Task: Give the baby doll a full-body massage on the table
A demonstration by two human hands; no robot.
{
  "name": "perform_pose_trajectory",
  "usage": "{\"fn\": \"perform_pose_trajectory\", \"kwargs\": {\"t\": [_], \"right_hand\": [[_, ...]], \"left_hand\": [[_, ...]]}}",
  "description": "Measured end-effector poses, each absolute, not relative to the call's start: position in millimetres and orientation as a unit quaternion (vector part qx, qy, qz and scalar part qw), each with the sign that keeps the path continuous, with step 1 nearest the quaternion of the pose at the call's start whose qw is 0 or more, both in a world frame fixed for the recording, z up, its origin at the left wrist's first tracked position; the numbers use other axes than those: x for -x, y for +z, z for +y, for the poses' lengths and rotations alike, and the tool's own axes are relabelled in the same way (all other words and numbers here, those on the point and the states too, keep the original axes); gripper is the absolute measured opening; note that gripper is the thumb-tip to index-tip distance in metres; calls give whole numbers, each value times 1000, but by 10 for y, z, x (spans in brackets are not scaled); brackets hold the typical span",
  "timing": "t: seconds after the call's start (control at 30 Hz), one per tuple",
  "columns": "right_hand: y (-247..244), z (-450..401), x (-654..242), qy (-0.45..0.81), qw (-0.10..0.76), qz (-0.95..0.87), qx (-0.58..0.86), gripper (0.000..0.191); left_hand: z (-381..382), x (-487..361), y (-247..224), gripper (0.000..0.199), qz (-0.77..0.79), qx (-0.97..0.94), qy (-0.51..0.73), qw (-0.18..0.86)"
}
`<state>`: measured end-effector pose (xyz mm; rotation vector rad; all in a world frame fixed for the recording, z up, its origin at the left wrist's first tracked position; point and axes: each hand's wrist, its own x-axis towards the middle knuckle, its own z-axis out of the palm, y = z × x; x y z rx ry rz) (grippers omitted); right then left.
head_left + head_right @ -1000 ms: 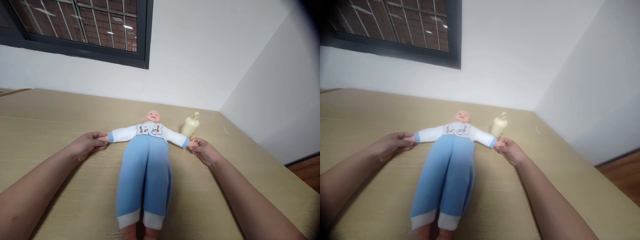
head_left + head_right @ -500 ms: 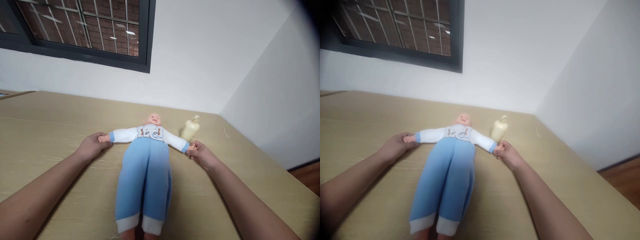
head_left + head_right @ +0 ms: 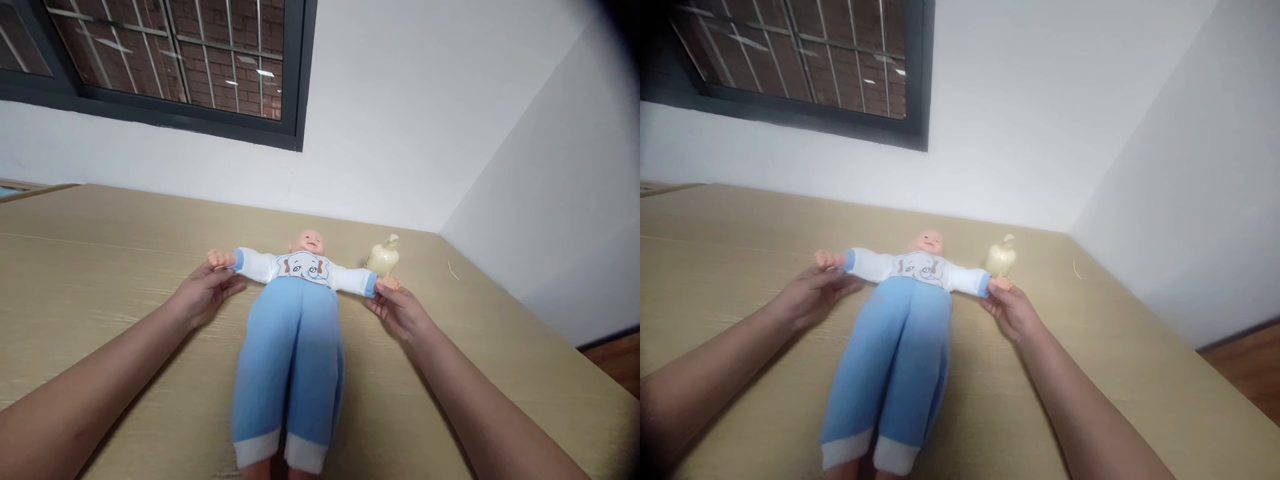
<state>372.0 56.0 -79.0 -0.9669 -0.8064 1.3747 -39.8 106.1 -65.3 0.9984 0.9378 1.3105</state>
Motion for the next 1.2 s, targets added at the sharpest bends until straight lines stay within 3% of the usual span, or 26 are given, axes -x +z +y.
{"fn": "perform_pose_trajectory", "kwargs": {"t": [0.2, 0.4, 0.53, 0.7, 0.83, 1.0, 1.2], "right_hand": [[-604, 418, -3516, 626, 577, -370, 372, 37], [-568, 228, -3164, 503, 615, -485, 365, 52], [-591, 103, -3036, 394, 531, -630, 407, 63], [-598, 12, -3017, 174, 383, -781, 462, 76], [-629, 16, -3012, 125, 352, -809, 454, 74], [-673, 25, -2960, 113, 358, -802, 464, 69], [-726, 110, -3015, 217, 497, -624, 562, 54]], "left_hand": [[863, 235, -573, 40, 381, -489, 526, 581], [581, -48, -496, 50, 397, -596, 487, 500], [471, -113, -493, 56, 384, -685, 426, 449], [432, -81, -564, 67, 370, -830, 338, 246], [453, -65, -606, 72, 341, -869, 303, 191], [472, -75, -638, 73, 344, -863, 312, 199], [492, -89, -627, 55, 439, -762, 409, 244]]}}
